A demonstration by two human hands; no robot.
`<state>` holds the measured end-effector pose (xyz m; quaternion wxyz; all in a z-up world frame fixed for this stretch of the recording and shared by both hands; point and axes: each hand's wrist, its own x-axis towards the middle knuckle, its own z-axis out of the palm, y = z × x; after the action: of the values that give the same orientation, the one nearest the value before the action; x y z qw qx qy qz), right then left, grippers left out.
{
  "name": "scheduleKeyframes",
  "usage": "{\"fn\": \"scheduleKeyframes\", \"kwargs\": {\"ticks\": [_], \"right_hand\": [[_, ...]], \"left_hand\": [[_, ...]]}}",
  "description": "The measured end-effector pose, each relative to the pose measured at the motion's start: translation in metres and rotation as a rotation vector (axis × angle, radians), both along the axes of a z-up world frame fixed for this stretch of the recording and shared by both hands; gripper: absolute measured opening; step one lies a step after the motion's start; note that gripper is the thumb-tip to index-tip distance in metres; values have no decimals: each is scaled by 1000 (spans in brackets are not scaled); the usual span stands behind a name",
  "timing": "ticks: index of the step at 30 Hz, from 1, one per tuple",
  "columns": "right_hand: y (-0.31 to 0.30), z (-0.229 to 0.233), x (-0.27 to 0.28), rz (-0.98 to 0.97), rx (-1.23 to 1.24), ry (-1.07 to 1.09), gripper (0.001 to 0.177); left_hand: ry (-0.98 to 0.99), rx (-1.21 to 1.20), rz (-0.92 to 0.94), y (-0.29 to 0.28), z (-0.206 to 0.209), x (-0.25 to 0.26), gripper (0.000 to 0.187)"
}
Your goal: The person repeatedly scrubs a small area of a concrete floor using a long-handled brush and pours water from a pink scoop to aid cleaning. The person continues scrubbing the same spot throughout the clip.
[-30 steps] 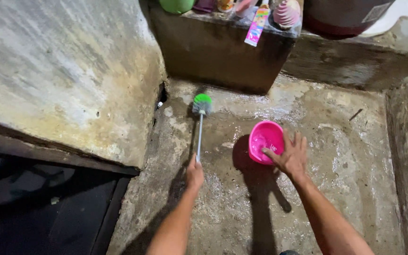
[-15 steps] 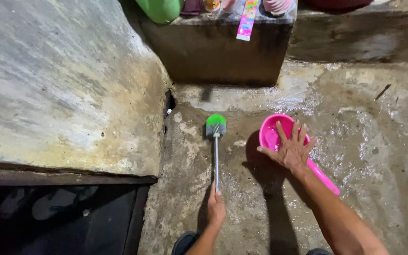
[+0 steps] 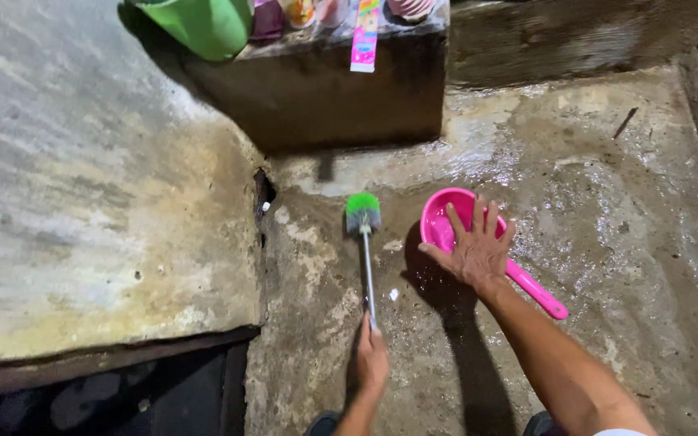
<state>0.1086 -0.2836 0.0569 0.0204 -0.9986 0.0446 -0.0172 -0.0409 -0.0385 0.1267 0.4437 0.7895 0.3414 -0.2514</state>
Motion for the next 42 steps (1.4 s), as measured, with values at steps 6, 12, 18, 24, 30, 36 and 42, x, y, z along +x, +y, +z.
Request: {"fn": "scheduleKeyframes", "kwargs": {"ticks": [6, 12, 18, 24, 30, 36, 42], "right_hand": [[9, 23, -3, -43, 135, 132, 113], [6, 15, -2, -23, 53, 130, 112], [9, 20, 1, -35, 76, 222, 113], [9, 31, -1, -11, 126, 177, 110], [18, 51, -8, -97, 222, 88, 95], [10, 31, 1, -38, 122, 231, 109], [10, 28, 1, -19, 96, 138, 109]], "left_hand": [[-10, -29, -156, -2, -12, 0, 61], [-64, -96, -27, -3, -27, 84, 53], [-167, -147, -31, 0, -72, 27, 57], [91, 63, -129, -15, -11, -10, 56], [-194, -18, -195, -14, -28, 74, 57], [2, -65, -125, -35, 41, 66, 57], [74, 30, -156, -16, -39, -12, 59]]}}
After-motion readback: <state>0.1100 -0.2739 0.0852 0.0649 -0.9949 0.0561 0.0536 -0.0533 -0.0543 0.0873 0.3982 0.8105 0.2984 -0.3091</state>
